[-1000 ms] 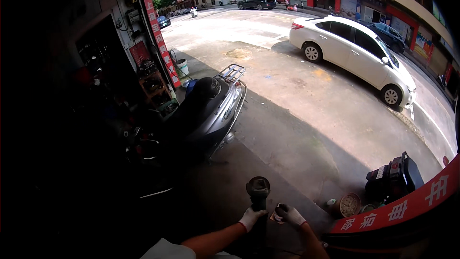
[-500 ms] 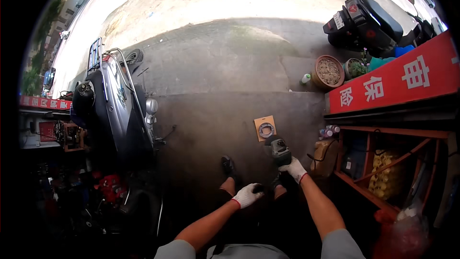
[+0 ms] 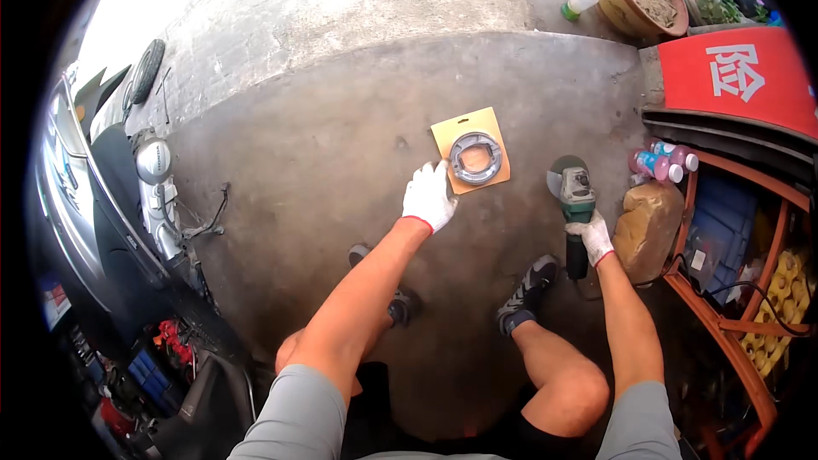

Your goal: The person holds a motorcycle brake shoe with both hands and uses a hand-held angle grinder to sand its inner surface.

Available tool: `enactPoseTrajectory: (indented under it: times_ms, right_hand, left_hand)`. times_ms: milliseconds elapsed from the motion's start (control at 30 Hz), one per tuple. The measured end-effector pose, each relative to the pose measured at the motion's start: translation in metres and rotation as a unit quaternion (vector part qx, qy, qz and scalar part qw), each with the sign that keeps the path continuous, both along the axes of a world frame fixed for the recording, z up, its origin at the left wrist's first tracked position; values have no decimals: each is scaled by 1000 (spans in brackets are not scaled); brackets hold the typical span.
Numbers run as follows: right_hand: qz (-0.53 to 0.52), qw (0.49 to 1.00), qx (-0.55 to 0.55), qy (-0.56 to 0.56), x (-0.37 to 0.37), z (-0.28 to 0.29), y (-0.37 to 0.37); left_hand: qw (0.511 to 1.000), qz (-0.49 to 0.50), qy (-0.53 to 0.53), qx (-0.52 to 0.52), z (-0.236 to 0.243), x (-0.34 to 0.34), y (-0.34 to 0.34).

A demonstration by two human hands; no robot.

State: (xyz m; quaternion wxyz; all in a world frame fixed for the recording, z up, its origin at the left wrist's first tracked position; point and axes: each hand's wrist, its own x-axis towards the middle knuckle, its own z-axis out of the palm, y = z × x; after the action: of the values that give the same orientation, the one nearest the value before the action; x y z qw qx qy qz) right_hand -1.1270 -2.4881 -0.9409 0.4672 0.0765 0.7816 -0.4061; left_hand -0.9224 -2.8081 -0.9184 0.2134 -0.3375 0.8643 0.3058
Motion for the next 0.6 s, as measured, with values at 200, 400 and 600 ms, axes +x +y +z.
enactPoseTrajectory:
  times_ms: [200,400,600]
  right_hand:
    - [24,999,-33,1,-19,-54,5]
    - [113,992,8,64,-54,-46,23]
    - [169,908,33,382,-27,40,-56]
  left_hand:
    - [983,-139,56,-102,-65,-43,4]
    - [979,-143,111,-88,-79,-65,11]
    - [991,-72,92,-57,-52,-65,17]
